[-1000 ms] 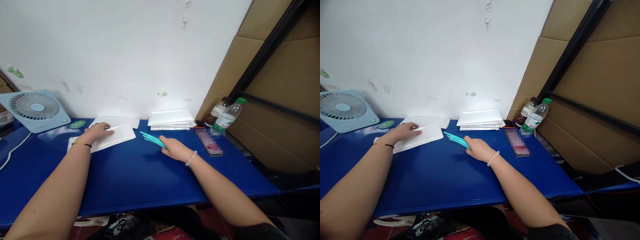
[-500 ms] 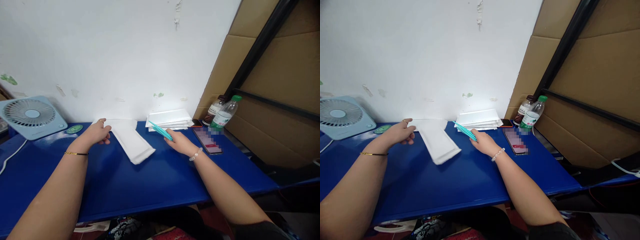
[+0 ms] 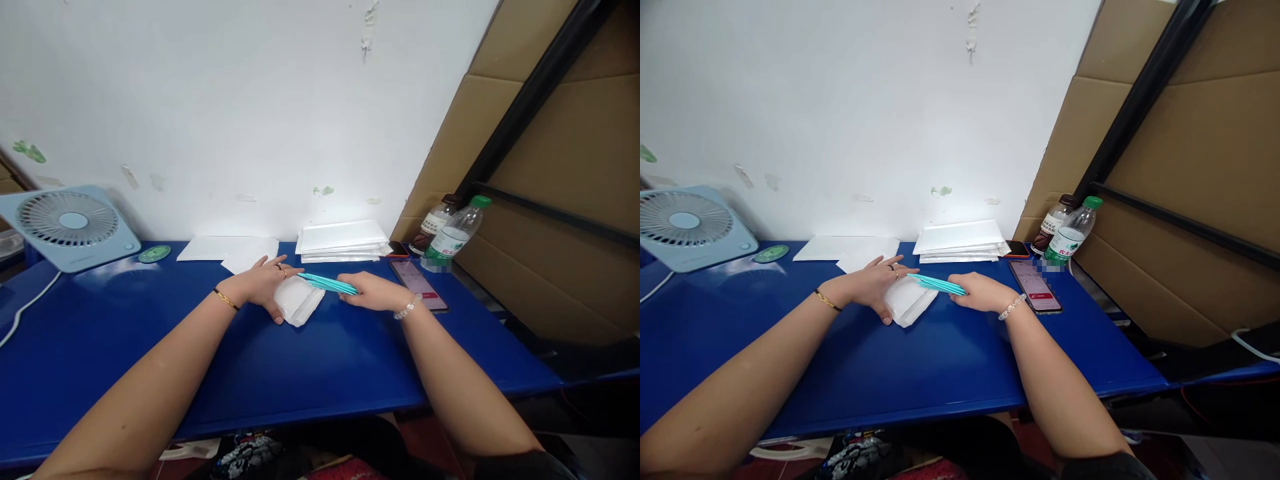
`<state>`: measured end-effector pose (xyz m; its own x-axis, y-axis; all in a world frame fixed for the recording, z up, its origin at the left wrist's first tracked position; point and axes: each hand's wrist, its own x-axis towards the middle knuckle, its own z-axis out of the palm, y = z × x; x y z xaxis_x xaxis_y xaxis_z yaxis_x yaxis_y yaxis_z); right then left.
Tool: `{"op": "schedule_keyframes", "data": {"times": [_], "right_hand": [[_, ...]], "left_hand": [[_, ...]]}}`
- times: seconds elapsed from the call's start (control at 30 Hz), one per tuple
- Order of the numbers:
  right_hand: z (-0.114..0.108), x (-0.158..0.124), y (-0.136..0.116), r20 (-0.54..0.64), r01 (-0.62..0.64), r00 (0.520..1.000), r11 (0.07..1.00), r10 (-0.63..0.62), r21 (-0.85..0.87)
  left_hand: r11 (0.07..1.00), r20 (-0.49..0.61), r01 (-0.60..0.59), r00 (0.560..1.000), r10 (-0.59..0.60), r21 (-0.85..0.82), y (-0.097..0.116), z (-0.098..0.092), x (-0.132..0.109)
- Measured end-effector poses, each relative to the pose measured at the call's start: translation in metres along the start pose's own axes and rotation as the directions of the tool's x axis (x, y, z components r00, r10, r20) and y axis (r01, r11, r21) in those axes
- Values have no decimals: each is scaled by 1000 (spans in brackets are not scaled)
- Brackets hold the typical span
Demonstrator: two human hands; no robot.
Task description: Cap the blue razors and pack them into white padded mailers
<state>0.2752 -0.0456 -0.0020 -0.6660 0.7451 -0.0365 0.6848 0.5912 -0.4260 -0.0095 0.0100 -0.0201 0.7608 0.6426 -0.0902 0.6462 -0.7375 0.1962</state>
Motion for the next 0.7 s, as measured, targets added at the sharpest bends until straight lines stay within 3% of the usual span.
{"op": "schedule_keyframes", "data": {"times": [0.13,0.33,0.5,0.7], "right_hand": [[0,0,-1,57,-29,998,1000,30,-11],[2,0,-1,101,-120,985,973,142,-196],[5,1,0,91,-142,980,944,177,-298],[3,-1,-5,32,-212,968,877,249,-431]], "left_hand": [[1000,-124,17,992,-18,-11,2,3,-4],[997,-51,38,998,-41,-61,-1,7,-14],[999,-169,42,985,-47,-33,7,-1,-17],[996,-205,-28,979,9,-87,18,-11,-18]]}}
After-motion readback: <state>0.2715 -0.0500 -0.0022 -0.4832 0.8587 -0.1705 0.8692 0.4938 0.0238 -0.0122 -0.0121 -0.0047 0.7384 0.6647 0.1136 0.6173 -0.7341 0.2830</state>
